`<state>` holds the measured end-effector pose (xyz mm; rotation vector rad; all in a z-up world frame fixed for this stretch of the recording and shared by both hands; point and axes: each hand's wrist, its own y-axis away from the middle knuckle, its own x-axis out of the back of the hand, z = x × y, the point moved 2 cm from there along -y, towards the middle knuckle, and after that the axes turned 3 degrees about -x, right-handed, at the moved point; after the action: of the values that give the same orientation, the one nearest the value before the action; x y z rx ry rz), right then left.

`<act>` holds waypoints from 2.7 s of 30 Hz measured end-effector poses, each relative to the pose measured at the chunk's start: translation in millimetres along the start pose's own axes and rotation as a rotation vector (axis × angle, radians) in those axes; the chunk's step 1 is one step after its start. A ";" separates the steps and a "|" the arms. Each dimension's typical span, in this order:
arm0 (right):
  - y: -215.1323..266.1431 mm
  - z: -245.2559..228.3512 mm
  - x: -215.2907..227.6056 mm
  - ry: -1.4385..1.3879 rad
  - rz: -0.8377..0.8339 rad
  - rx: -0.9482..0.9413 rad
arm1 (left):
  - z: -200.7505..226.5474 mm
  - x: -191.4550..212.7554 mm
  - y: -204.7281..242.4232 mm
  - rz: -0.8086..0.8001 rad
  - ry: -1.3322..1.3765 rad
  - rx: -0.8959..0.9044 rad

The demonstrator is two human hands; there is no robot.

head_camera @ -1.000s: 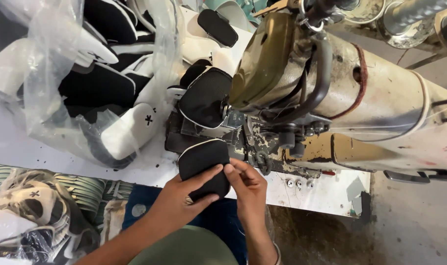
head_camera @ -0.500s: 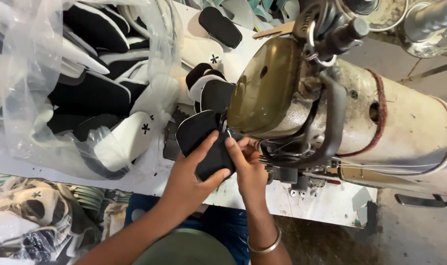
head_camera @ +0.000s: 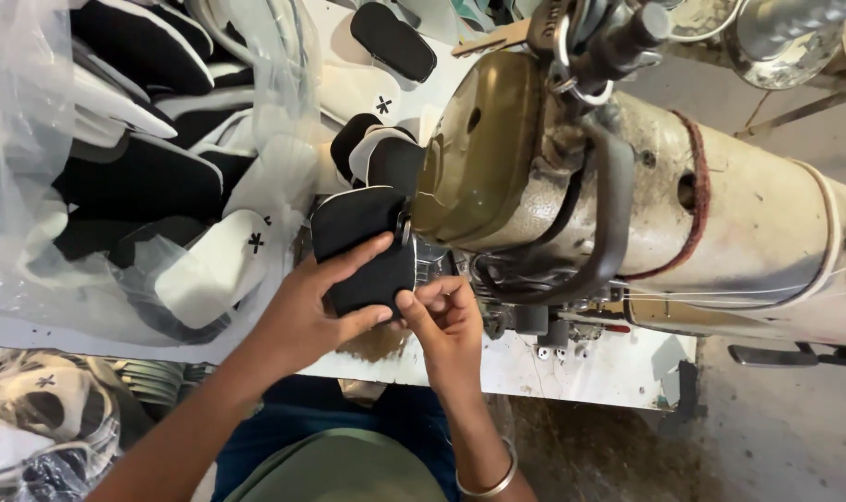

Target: The person operates a sewing machine to stitch black fabric onto white slipper soles. They repeatedly pick up a sole, align it under the needle, guide it through the machine, and then place the finished item aside. The workspace is cluttered with piles of materials and plastic bags.

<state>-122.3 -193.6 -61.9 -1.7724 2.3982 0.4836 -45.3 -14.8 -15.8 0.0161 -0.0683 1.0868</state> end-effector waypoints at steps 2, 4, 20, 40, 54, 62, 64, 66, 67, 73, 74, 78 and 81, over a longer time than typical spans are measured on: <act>0.1 1.9 -3.9 -0.075 0.017 -0.035 | 2.6 8.4 -2.4 -0.063 -0.026 0.018; -1.0 -4.6 -11.0 -0.071 0.004 -0.038 | -4.4 20.1 -14.3 -0.112 -0.006 -0.012; -30.0 -14.2 -33.5 -0.101 0.216 -0.023 | 18.2 42.7 -66.2 -0.235 -0.016 0.014; -29.4 -15.8 -34.0 -0.076 0.258 -0.004 | -12.7 13.2 9.8 0.516 0.162 0.035; -20.3 -10.5 -18.1 -0.131 0.090 0.036 | -33.5 -45.0 31.5 0.452 0.204 0.010; 2.3 -29.2 18.6 0.361 0.227 0.125 | -10.7 -43.2 5.6 0.415 0.150 -0.094; 15.2 -40.9 96.8 0.541 0.428 0.567 | -6.8 -35.1 -3.1 0.410 0.085 -0.132; 27.2 -73.6 147.9 0.710 0.609 1.013 | -5.2 -28.3 -11.4 0.407 0.021 -0.160; 27.1 -100.2 158.6 0.928 0.814 1.140 | -5.6 -23.3 -17.8 0.381 0.004 -0.110; 32.6 -72.0 178.5 1.464 1.024 1.139 | -8.0 8.5 -10.4 0.327 -0.056 -0.057; 35.8 -66.8 178.6 1.480 0.987 1.143 | -12.2 12.8 -1.7 0.326 -0.104 -0.099; 74.6 -133.9 50.3 1.877 1.115 0.784 | -35.5 56.1 44.1 0.526 -0.504 -0.330; 79.6 -124.9 56.0 1.420 1.056 0.729 | -29.3 86.2 77.3 0.725 -1.082 -0.377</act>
<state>-203.5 -264.0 54.4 -0.2351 3.2771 -1.9605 -72.3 98.7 -41.2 0.2555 -1.3332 1.6601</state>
